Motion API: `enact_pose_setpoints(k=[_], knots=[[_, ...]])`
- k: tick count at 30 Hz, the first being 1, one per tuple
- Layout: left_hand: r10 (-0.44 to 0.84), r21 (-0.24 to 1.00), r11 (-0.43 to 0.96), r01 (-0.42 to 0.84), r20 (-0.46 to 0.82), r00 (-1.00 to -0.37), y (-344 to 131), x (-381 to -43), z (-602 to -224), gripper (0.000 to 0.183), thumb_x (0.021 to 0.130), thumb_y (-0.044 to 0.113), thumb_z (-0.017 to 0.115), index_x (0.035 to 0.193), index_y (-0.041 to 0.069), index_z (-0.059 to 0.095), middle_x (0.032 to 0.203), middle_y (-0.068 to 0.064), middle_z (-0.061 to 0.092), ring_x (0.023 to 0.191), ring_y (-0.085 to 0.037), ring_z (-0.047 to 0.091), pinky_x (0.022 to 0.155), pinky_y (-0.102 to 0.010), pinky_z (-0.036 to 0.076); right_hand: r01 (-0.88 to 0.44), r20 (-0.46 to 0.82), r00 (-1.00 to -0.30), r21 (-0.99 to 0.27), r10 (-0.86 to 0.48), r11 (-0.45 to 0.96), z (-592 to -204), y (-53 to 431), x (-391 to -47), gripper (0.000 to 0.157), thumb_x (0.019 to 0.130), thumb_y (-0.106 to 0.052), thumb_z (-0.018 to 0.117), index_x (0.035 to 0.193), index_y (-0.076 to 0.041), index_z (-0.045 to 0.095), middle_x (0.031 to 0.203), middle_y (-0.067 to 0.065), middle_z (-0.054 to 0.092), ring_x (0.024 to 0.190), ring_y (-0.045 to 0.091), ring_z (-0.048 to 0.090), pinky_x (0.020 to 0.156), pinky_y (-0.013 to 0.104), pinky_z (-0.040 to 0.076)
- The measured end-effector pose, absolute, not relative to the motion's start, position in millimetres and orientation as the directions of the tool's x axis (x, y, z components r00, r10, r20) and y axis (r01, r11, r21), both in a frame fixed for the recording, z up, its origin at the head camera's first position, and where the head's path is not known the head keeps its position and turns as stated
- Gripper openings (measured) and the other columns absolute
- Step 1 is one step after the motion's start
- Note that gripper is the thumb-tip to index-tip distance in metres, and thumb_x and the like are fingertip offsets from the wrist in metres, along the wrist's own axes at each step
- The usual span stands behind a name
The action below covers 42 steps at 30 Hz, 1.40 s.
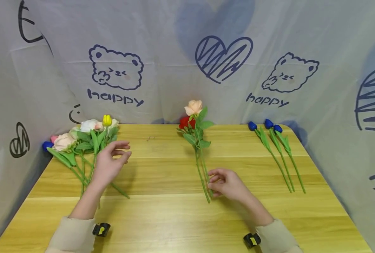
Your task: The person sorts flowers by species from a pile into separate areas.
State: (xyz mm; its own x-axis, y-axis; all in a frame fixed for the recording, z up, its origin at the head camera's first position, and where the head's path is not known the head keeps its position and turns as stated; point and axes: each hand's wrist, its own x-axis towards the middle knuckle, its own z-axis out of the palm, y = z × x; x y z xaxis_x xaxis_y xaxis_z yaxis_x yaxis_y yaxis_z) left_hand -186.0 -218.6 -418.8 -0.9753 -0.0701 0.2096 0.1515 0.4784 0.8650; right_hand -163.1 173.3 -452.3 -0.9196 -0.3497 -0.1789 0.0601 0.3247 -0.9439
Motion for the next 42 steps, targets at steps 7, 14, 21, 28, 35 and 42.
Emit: enact_pose_setpoints(k=[7, 14, 21, 28, 35, 42], knots=[[-0.061, 0.797, 0.584, 0.154, 0.233, -0.971, -259, -173, -424, 0.034, 0.102, 0.017, 0.069, 0.134, 0.005, 0.065, 0.121, -0.017, 0.070, 0.091, 0.008, 0.060, 0.070, -0.016, 0.055, 0.109, -0.223, -0.925, -0.932, -0.309, 0.346, -456, 178, -162, 0.039, 0.096, 0.004, 0.069, 0.133, 0.010, 0.059, 0.106, 0.019, 0.065, 0.085, 0.025, 0.071, 0.071, 0.042, 0.065], [-0.026, 0.739, 0.653, 0.164, 0.239, -0.971, -294, -165, -430, 0.035, 0.102, 0.018, 0.069, 0.133, 0.003, 0.065, 0.120, -0.019, 0.070, 0.093, 0.011, 0.055, 0.076, -0.008, 0.048, 0.185, -0.273, -0.936, -0.918, -0.221, 0.350, -461, 182, -164, 0.040, 0.097, 0.007, 0.066, 0.136, 0.008, 0.059, 0.107, 0.020, 0.066, 0.083, 0.023, 0.071, 0.070, 0.041, 0.065], [0.013, 0.680, 0.714, 0.163, 0.221, -0.975, -320, -160, -436, 0.039, 0.101, 0.018, 0.071, 0.135, 0.001, 0.064, 0.123, -0.020, 0.068, 0.096, 0.010, 0.052, 0.074, -0.006, 0.047, 0.197, -0.288, -0.933, -0.911, -0.218, 0.362, -466, 184, -167, 0.041, 0.096, 0.008, 0.067, 0.136, 0.008, 0.059, 0.106, 0.019, 0.064, 0.082, 0.023, 0.070, 0.071, 0.040, 0.065], [0.013, 0.641, 0.756, 0.133, 0.189, -0.982, -341, -161, -441, 0.039, 0.101, 0.015, 0.071, 0.137, 0.001, 0.063, 0.120, -0.021, 0.069, 0.096, 0.002, 0.057, 0.070, -0.011, 0.048, 0.175, -0.281, -0.930, -0.905, -0.236, 0.387, -471, 183, -173, 0.039, 0.094, 0.006, 0.070, 0.132, 0.007, 0.061, 0.102, 0.016, 0.064, 0.082, 0.022, 0.070, 0.072, 0.038, 0.065], [0.096, 0.588, 0.805, 0.077, -0.001, -0.995, -354, -168, -448, 0.044, 0.099, 0.015, 0.073, 0.135, -0.006, 0.059, 0.119, -0.023, 0.069, 0.102, -0.035, 0.066, 0.079, -0.039, 0.054, 0.123, -0.249, -0.930, -0.903, -0.269, 0.411, -468, 182, -171, 0.041, 0.091, 0.005, 0.073, 0.130, 0.010, 0.061, 0.099, 0.015, 0.064, 0.077, 0.021, 0.069, 0.069, 0.038, 0.064], [0.123, 0.600, 0.797, 0.063, -0.059, -0.991, -358, -168, -457, 0.054, 0.094, 0.014, 0.079, 0.136, -0.011, 0.057, 0.119, -0.026, 0.069, 0.102, -0.035, 0.069, 0.077, -0.027, 0.055, 0.095, -0.235, -0.930, -0.895, -0.281, 0.435, -469, 180, -172, 0.040, 0.090, 0.005, 0.072, 0.128, 0.010, 0.062, 0.097, 0.015, 0.065, 0.075, 0.020, 0.069, 0.066, 0.035, 0.064]])
